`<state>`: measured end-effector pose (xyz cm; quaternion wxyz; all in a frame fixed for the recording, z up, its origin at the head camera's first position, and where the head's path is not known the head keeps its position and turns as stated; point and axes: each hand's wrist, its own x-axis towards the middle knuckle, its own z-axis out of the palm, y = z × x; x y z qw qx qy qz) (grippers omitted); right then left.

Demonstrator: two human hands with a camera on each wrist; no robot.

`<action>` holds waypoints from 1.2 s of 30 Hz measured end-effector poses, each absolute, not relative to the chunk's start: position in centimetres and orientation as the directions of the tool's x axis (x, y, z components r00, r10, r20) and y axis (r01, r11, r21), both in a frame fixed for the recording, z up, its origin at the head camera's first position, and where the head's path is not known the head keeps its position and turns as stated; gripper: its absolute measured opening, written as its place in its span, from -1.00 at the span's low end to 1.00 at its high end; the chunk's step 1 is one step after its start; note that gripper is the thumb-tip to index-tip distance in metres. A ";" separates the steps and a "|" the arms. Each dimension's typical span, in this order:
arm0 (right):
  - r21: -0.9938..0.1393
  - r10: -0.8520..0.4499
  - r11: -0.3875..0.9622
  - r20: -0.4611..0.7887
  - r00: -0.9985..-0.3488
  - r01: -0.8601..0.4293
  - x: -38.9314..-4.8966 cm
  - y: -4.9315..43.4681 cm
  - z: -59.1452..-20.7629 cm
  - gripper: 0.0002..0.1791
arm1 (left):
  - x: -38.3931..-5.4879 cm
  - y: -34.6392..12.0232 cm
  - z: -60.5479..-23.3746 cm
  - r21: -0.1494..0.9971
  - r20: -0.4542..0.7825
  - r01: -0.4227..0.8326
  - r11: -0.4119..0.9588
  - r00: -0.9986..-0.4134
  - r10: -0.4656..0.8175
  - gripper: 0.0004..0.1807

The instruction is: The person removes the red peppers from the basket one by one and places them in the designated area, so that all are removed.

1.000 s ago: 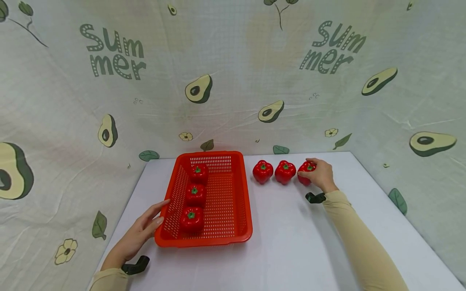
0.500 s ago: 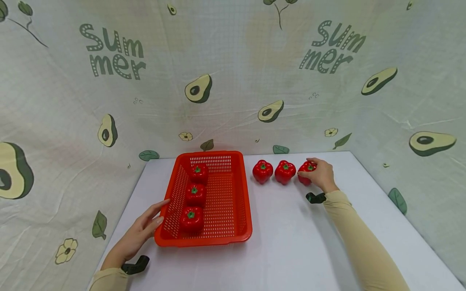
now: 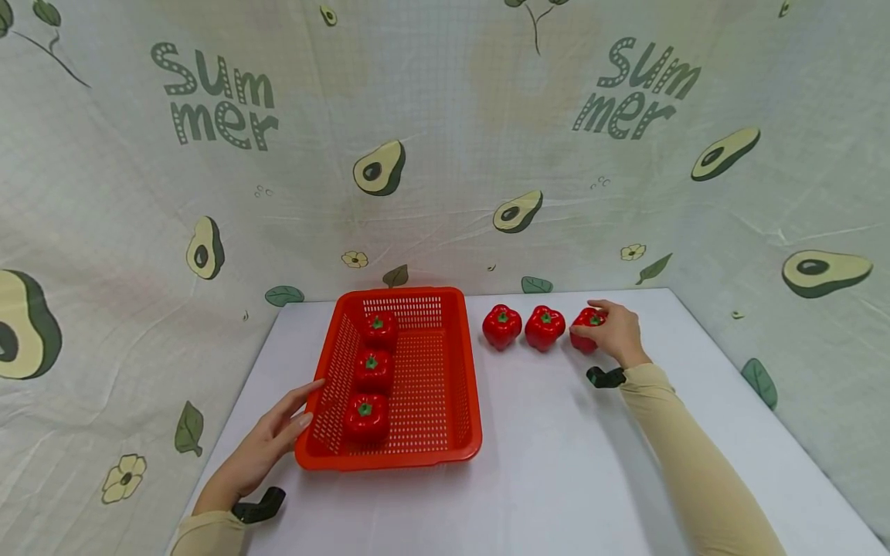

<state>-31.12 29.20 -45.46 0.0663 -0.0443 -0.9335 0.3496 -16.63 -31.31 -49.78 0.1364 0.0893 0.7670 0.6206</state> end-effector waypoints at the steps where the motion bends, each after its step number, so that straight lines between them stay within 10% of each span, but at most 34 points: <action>1: -0.656 0.130 0.754 0.098 -0.987 0.034 -31.1 29.2 -45.4 -0.23 | -16.6 -31.3 -49.8 0.976 -0.099 -0.033 0.216 -0.948 0.303 -0.42; 36: -0.750 -0.033 0.591 0.343 -0.939 -0.295 -29.1 18.4 -38.0 -0.20 | -16.5 -31.2 -49.6 0.978 -0.119 -0.060 0.198 -0.945 0.304 -0.43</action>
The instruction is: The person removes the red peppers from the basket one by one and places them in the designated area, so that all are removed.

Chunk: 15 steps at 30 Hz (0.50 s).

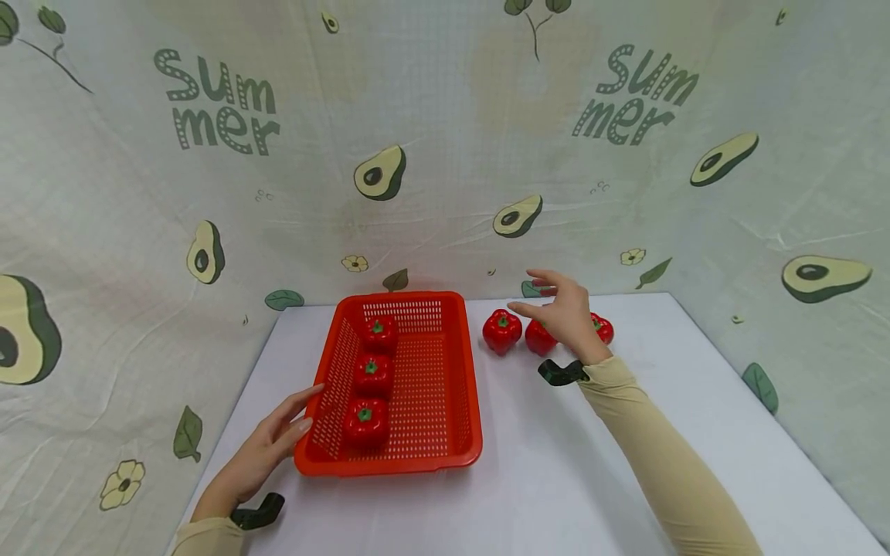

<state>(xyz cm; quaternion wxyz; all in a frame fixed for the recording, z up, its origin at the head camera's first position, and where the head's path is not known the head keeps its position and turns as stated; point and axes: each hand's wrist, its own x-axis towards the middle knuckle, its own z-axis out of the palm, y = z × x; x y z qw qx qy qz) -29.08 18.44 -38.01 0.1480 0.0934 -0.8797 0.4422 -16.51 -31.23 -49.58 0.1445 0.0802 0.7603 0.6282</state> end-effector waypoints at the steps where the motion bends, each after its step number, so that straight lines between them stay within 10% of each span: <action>1: -0.759 -0.045 0.576 0.341 -0.939 -0.304 -29.0 18.0 -37.9 -0.21 | -16.5 -31.2 -49.6 0.978 -0.121 -0.061 0.201 -0.946 0.301 -0.43; 15: -0.804 -0.230 0.448 0.319 -0.919 -0.391 -29.1 13.3 -38.0 -0.24 | -16.4 -31.1 -49.7 0.977 -0.123 -0.065 0.205 -0.951 0.282 -0.42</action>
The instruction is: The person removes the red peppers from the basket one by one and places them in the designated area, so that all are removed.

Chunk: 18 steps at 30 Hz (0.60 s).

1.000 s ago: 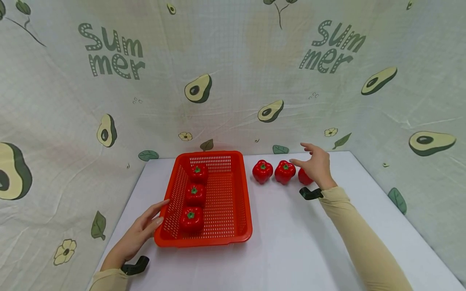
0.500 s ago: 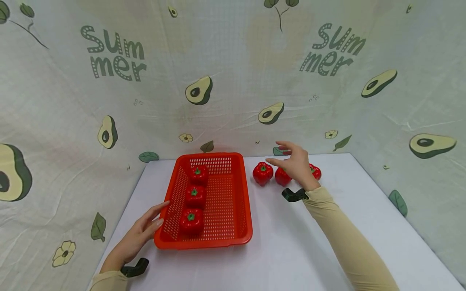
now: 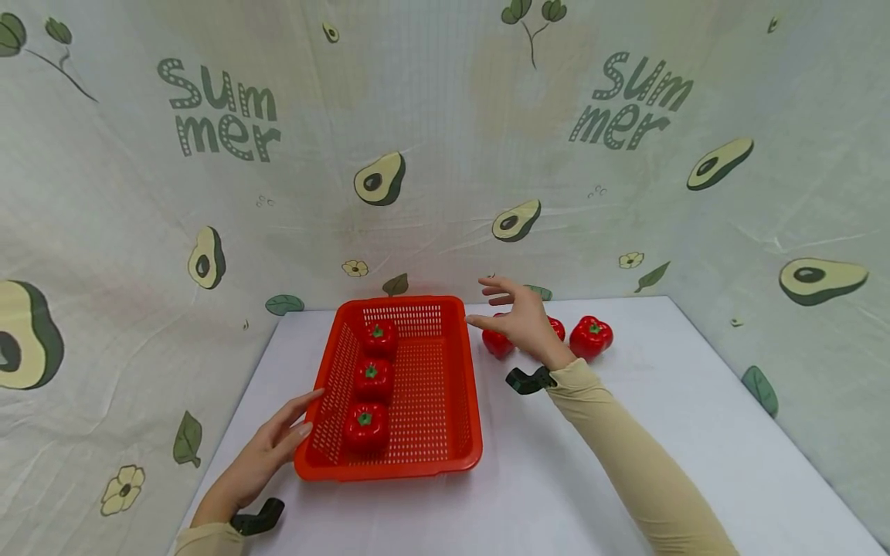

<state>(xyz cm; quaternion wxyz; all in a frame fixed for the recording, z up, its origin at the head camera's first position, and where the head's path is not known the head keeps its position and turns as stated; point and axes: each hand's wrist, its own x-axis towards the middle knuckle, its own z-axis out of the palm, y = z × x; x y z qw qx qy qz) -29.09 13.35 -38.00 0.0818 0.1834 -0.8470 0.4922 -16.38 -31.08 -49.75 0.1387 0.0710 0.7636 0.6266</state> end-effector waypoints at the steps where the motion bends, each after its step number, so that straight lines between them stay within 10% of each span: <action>1: -0.806 -0.242 0.439 0.319 -0.917 -0.396 -29.1 13.1 -38.1 -0.24 | -16.4 -31.0 -49.7 0.976 -0.125 -0.067 0.206 -0.952 0.279 -0.42; 18: -0.853 -0.370 0.323 0.285 -0.884 -0.410 -29.8 8.3 -39.3 -0.25 | -16.3 -30.9 -49.7 0.976 -0.127 -0.072 0.204 -0.954 0.273 -0.42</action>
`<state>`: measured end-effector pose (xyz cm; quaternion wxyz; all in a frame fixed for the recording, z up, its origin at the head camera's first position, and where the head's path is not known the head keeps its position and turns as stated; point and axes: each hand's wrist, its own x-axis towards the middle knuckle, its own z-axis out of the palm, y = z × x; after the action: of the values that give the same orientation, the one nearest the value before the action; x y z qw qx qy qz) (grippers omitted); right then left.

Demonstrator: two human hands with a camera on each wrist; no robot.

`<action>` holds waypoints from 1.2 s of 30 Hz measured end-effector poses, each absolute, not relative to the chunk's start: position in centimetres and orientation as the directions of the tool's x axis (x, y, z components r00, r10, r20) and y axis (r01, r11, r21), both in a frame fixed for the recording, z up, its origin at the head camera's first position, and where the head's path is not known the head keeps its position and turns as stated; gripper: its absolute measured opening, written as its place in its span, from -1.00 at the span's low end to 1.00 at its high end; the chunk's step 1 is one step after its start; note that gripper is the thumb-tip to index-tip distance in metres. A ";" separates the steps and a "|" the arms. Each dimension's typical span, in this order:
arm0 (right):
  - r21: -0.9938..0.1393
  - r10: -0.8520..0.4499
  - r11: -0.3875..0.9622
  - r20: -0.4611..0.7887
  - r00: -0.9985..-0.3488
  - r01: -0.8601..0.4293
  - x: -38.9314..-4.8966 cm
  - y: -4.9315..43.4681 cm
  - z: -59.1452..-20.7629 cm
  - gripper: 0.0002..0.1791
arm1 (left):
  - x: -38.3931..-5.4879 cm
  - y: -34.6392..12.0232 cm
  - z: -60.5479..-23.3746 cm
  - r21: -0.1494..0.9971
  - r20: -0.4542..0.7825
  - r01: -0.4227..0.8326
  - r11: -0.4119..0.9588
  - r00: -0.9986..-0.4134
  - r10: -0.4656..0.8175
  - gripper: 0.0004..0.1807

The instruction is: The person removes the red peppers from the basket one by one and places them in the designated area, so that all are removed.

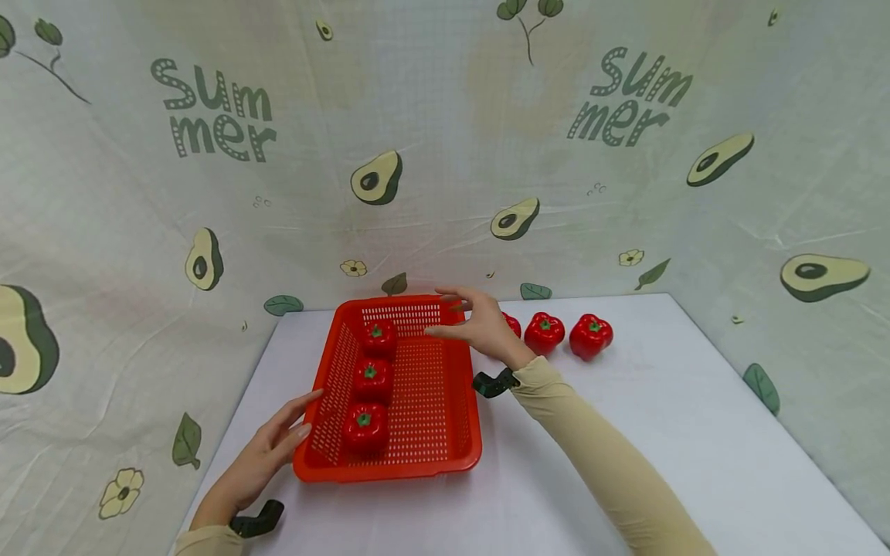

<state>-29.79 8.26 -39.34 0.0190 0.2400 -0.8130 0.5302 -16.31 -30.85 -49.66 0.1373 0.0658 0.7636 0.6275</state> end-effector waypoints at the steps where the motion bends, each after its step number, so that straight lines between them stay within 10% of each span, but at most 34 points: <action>1: -0.855 -0.378 0.316 0.284 -0.881 -0.411 -29.9 8.0 -39.4 -0.25 | -16.3 -30.8 -49.7 0.977 -0.128 -0.073 0.202 -0.953 0.274 -0.42; 36: -0.912 -0.481 0.336 0.050 -0.875 -0.237 -34.1 1.1 -42.4 -0.23 | -16.4 -31.0 -49.7 0.979 -0.103 -0.047 0.198 -0.953 0.286 -0.43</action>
<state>-34.14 1.05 -42.40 -0.1148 0.2217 -0.8092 0.5319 -16.42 -31.04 -49.74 0.1324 0.0784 0.7624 0.6285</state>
